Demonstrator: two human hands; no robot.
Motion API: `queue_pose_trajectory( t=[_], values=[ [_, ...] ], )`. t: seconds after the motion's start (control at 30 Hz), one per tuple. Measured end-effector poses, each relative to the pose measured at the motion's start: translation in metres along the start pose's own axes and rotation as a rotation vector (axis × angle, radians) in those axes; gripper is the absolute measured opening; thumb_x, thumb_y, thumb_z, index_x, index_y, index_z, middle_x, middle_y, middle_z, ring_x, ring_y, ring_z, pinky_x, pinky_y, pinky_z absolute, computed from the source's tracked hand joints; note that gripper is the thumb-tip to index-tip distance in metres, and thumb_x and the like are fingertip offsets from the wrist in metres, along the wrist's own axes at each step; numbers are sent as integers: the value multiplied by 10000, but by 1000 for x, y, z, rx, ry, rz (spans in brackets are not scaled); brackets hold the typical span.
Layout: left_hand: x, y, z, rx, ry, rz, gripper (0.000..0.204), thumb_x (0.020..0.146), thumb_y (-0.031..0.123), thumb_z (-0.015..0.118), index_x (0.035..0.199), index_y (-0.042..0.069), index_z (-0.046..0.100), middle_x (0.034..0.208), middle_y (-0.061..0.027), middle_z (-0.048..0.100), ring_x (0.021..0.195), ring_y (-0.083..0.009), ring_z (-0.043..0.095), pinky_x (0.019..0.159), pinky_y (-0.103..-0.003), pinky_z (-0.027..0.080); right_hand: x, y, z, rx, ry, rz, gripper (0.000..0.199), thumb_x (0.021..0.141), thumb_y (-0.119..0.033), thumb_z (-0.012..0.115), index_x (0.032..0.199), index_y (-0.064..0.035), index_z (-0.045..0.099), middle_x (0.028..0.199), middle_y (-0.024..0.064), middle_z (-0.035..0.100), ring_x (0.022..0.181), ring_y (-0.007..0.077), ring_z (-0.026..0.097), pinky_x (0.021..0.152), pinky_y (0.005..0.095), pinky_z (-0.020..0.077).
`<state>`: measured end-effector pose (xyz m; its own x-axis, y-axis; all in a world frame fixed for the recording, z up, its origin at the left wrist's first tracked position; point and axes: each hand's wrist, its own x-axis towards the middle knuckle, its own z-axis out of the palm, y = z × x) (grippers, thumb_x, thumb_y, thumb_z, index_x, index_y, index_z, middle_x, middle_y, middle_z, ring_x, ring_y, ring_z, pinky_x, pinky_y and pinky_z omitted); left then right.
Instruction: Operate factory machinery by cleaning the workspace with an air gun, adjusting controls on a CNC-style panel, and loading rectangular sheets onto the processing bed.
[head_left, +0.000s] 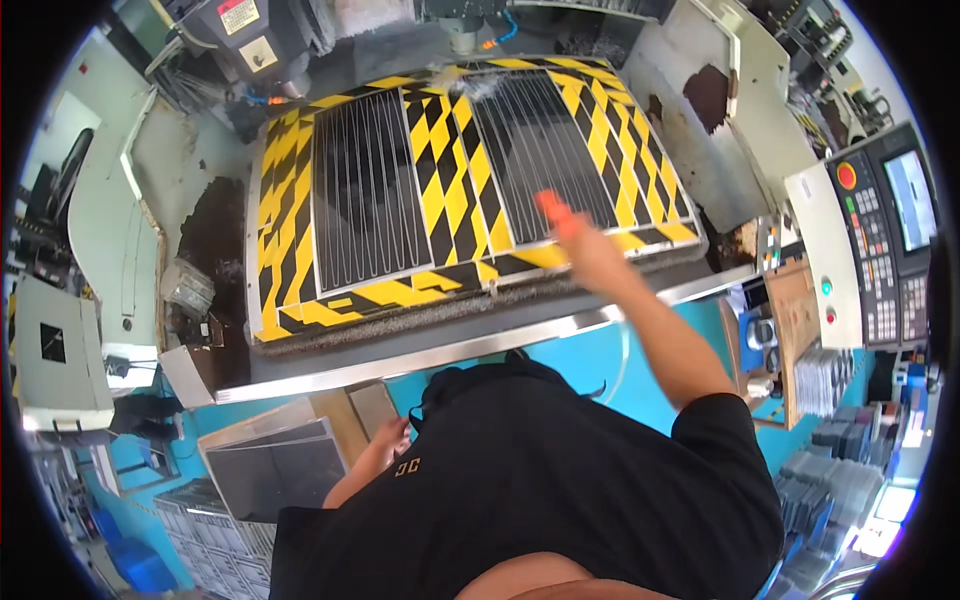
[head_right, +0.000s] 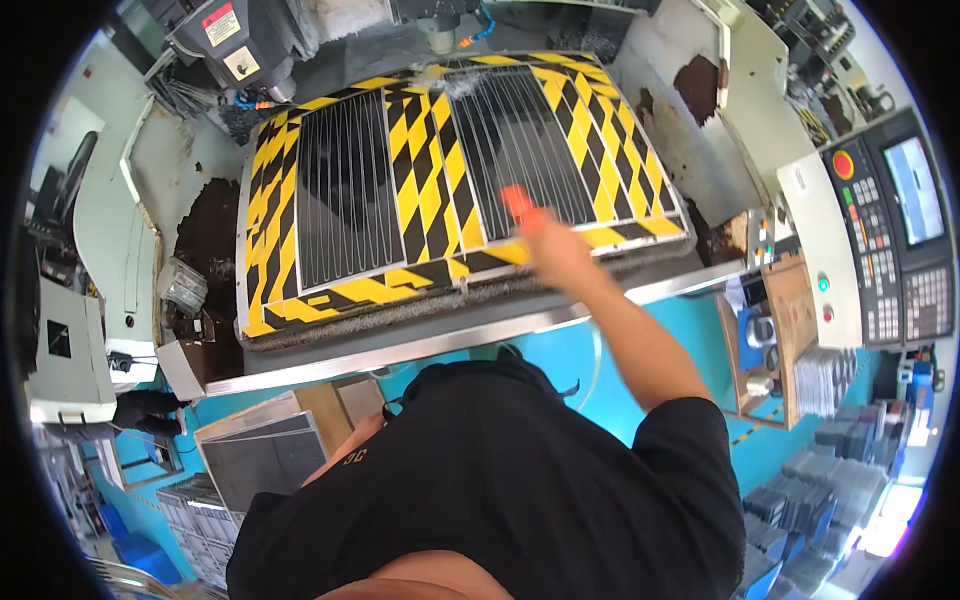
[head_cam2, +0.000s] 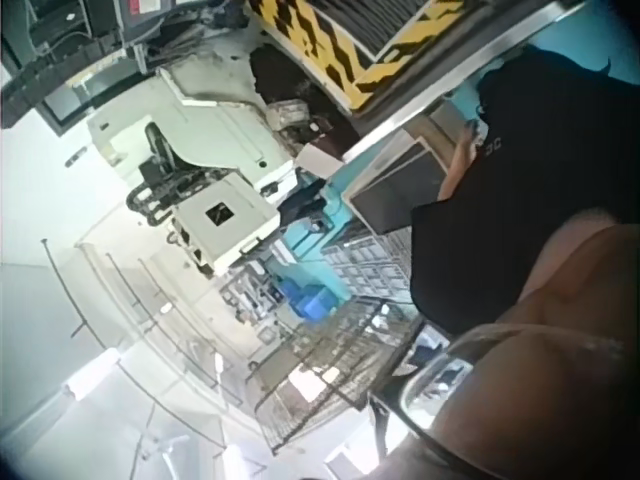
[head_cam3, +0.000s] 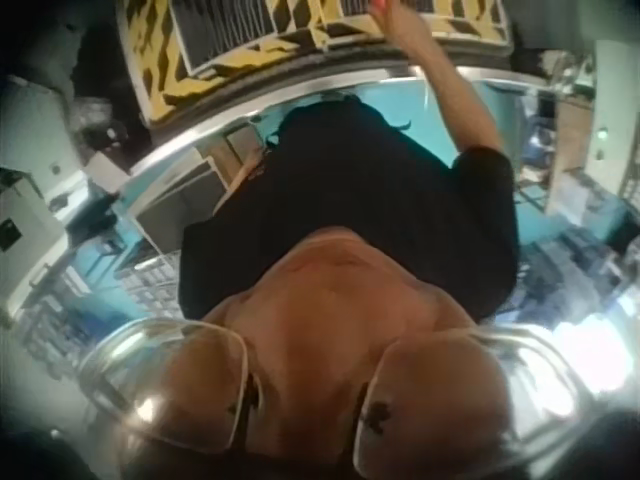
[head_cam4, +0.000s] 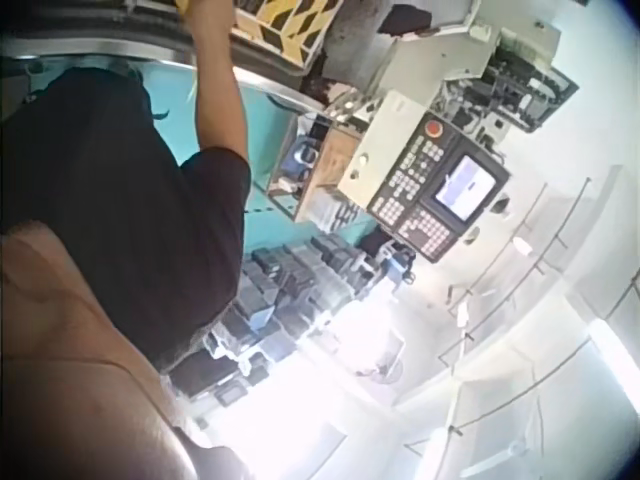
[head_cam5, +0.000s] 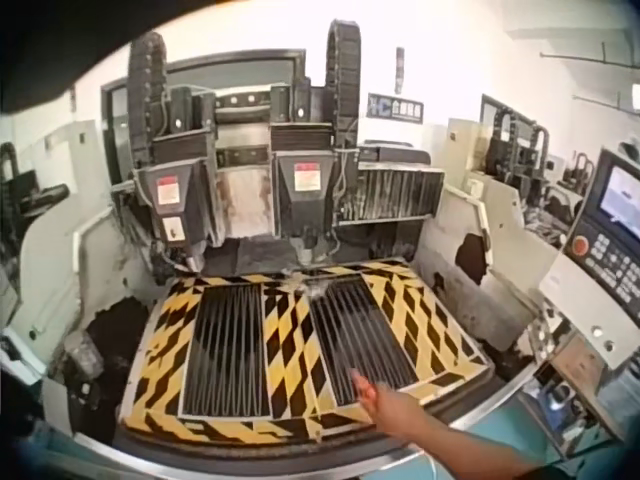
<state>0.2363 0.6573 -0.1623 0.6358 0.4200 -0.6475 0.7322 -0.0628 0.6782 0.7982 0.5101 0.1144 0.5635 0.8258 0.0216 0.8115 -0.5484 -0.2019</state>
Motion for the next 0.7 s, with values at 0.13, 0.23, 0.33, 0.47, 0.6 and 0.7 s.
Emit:
queue_pose_trajectory(
  t=[0.13, 0.23, 0.33, 0.47, 0.6, 0.7],
  values=[
    [-24, -13, 29, -79, -61, -78, 249, 991, 254, 472, 868, 68, 584, 696, -49, 558, 647, -224, 589, 531, -370, 473, 91, 15, 3, 575, -76, 453, 483, 923, -449, 522, 1060, 9, 580, 959, 271, 661, 924, 438, 648, 815, 507, 498],
    [-54, 37, 57, -346, 107, -159, 228, 1005, 291, 443, 904, 129, 569, 715, 10, 530, 688, -96, 552, 560, -282, 439, 123, -4, 30, 503, 37, 9, 515, 925, -442, 501, 1098, 35, 590, 1032, 298, 642, 1007, 453, 619, 859, 500, 489],
    [-69, 51, 51, -337, 114, -189, 221, 1003, 291, 447, 921, 128, 572, 723, 9, 535, 693, -101, 553, 569, -286, 444, 186, 18, 53, 470, 108, 301, 470, 928, -411, 534, 993, 48, 606, 894, 279, 667, 918, 433, 655, 750, 486, 516],
    [-88, 61, 32, -313, 101, -241, 211, 999, 292, 454, 956, 126, 577, 739, 6, 543, 703, -111, 554, 589, -294, 455, 248, 2, 69, 598, 156, 368, 452, 917, -388, 538, 981, 54, 605, 938, 299, 650, 952, 448, 632, 771, 494, 504],
    [-89, 65, 14, -287, 60, -281, 207, 995, 293, 461, 991, 124, 582, 754, 4, 552, 713, -120, 556, 609, -303, 465, 276, -26, 58, 415, 168, 225, 484, 915, -424, 508, 1075, 32, 549, 1000, 295, 648, 974, 455, 625, 832, 525, 492],
    [-90, 69, 3, -273, 22, -316, 209, 992, 293, 466, 1017, 123, 586, 766, 2, 558, 720, -128, 557, 624, -309, 473, 271, 15, 36, 385, 145, 448, 466, 890, -371, 514, 1071, 54, 575, 1019, 303, 649, 1015, 456, 622, 864, 503, 505]
  ],
)
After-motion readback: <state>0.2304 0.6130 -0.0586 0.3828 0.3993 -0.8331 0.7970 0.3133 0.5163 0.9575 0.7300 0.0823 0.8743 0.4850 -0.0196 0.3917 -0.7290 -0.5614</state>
